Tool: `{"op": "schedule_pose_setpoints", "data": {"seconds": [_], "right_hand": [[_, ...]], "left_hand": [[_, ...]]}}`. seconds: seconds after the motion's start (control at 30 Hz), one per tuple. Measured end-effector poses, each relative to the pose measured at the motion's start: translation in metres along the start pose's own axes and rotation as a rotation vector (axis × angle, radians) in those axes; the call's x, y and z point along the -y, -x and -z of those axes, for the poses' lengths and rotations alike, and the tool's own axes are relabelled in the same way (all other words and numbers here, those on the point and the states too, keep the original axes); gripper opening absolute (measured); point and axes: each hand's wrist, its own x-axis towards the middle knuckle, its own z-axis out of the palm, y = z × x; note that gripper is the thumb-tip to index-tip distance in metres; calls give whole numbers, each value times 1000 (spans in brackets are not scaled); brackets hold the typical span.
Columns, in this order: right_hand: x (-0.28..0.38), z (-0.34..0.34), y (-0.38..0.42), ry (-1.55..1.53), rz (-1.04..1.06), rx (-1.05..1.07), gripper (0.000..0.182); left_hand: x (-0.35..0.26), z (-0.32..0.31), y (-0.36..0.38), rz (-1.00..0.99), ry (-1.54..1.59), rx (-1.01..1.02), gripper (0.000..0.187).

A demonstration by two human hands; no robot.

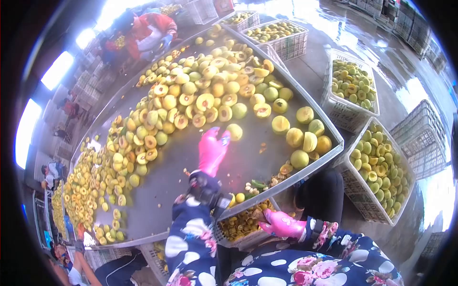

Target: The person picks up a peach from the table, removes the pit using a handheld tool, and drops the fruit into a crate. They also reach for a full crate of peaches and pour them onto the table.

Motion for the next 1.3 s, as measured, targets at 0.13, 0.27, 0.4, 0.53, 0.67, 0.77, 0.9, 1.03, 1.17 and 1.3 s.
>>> {"op": "schedule_pose_setpoints", "data": {"seconds": [0.13,0.27,0.4,0.53,0.67,0.77,0.9,1.03,1.17,1.3], "right_hand": [[-17,3,-5,-24,-166,207,31],[11,33,5,-167,-169,370,29],[40,55,11,-649,-155,324,28],[73,67,2,-531,-49,224,28],[91,56,-3,-333,57,120,30],[101,50,-1,-189,51,107,32],[95,36,1,-135,150,30,34],[96,32,5,-124,156,-1,34],[97,28,7,-128,138,22,32],[86,19,6,-120,196,61,29]], "left_hand": [[-6,-52,-22,-116,-454,78,56],[12,-26,-11,222,590,370,50],[3,33,46,505,1610,589,43],[-9,60,108,654,1645,457,43],[-22,63,155,720,1620,270,40],[-28,64,178,695,1577,192,38],[-38,64,193,632,1568,122,37],[-39,61,201,567,1550,121,37],[-49,63,206,571,1526,88,35],[-49,60,210,541,1416,79,34]]}}
